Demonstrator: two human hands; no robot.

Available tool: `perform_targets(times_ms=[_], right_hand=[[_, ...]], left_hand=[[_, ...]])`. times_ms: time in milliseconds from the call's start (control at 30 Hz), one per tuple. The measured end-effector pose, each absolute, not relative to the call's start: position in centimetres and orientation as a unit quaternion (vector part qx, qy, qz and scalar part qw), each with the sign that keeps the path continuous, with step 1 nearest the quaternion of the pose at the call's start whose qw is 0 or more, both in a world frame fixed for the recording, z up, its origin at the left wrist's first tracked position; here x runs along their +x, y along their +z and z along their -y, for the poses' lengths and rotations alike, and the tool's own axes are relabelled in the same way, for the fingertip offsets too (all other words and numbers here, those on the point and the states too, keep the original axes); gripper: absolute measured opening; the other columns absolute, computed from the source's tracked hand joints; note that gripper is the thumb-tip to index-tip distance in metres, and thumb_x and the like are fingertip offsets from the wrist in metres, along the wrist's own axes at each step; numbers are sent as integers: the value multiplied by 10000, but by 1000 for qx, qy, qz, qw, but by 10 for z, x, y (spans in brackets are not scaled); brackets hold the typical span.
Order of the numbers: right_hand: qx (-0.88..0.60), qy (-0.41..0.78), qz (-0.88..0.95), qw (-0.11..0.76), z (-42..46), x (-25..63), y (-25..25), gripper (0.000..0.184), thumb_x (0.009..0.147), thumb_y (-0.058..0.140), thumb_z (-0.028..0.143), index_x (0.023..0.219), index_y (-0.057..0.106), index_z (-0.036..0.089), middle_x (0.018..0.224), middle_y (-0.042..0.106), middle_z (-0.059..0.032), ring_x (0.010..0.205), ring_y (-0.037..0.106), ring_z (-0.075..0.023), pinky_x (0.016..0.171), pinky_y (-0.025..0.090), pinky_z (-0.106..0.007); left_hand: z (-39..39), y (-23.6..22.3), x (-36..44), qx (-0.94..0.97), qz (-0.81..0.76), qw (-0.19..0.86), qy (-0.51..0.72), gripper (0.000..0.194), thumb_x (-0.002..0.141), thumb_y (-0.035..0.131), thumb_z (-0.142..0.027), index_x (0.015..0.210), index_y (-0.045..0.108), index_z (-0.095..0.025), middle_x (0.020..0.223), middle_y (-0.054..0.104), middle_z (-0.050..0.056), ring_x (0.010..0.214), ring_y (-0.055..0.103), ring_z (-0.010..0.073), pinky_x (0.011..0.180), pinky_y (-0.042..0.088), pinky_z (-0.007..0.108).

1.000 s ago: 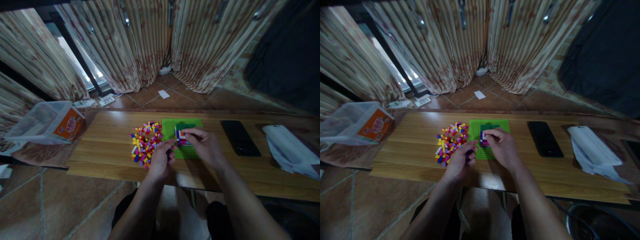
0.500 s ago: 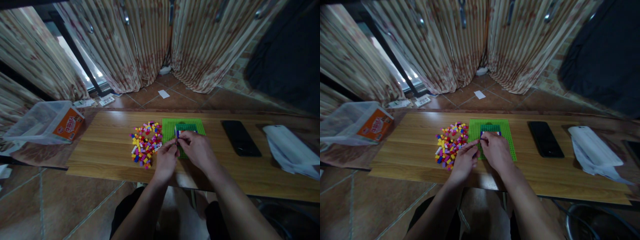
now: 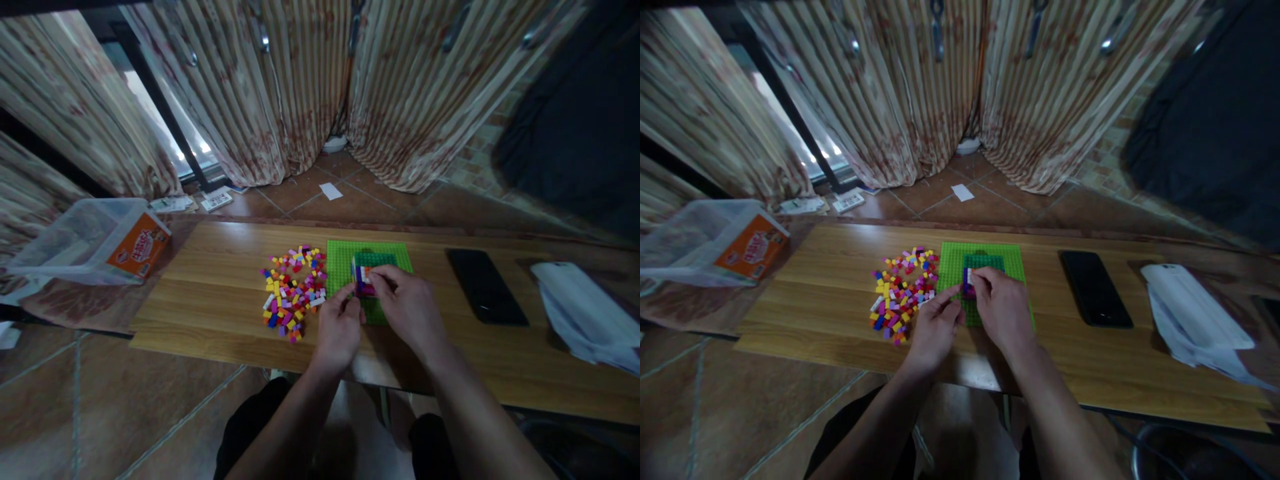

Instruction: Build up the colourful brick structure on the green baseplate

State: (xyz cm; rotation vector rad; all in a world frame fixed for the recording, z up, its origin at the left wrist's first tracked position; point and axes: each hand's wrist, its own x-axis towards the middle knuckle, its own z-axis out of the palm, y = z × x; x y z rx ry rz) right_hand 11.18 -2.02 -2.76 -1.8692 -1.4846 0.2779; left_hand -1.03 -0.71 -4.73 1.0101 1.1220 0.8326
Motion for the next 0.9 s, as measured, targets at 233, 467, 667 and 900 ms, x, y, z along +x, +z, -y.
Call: perform_targets(times_ms=[233, 467, 667, 900], right_hand=[[-747, 63, 563, 348, 20, 118, -31, 257, 876, 550, 385, 842, 709, 186, 860, 685, -78, 759, 636, -214, 712, 470, -344], [-741, 60, 574, 344, 18, 117, -34, 211, 857, 586, 365, 769, 683, 200, 839, 638, -75, 797, 614, -229, 760, 485, -382], [-746, 57, 568, 344, 17, 116, -36, 198, 838, 615, 366, 750, 677, 200, 832, 623, -68, 797, 603, -229, 768, 481, -388], [-747, 76, 558, 354, 14, 115, -35, 158, 805, 648, 335, 734, 667, 195, 830, 616, -65, 785, 605, -224, 758, 486, -383]], left_hand=[[8, -46, -11, 440, -508, 653, 350, 373, 838, 486, -182, 1166, 649, -112, 535, 486, -59, 484, 387, 86, 505, 324, 206], [9, -49, -10, 447, -492, 656, 357, 341, 824, 483, -174, 1100, 679, -138, 542, 496, -50, 499, 400, 89, 518, 328, 206], [11, -46, -11, 485, -491, 630, 356, 320, 825, 469, -169, 1055, 692, -153, 553, 492, -48, 512, 426, 98, 524, 335, 214], [14, -43, -11, 571, -492, 560, 344, 369, 864, 451, -173, 1157, 674, -176, 726, 655, 27, 674, 583, 165, 674, 462, 272]])
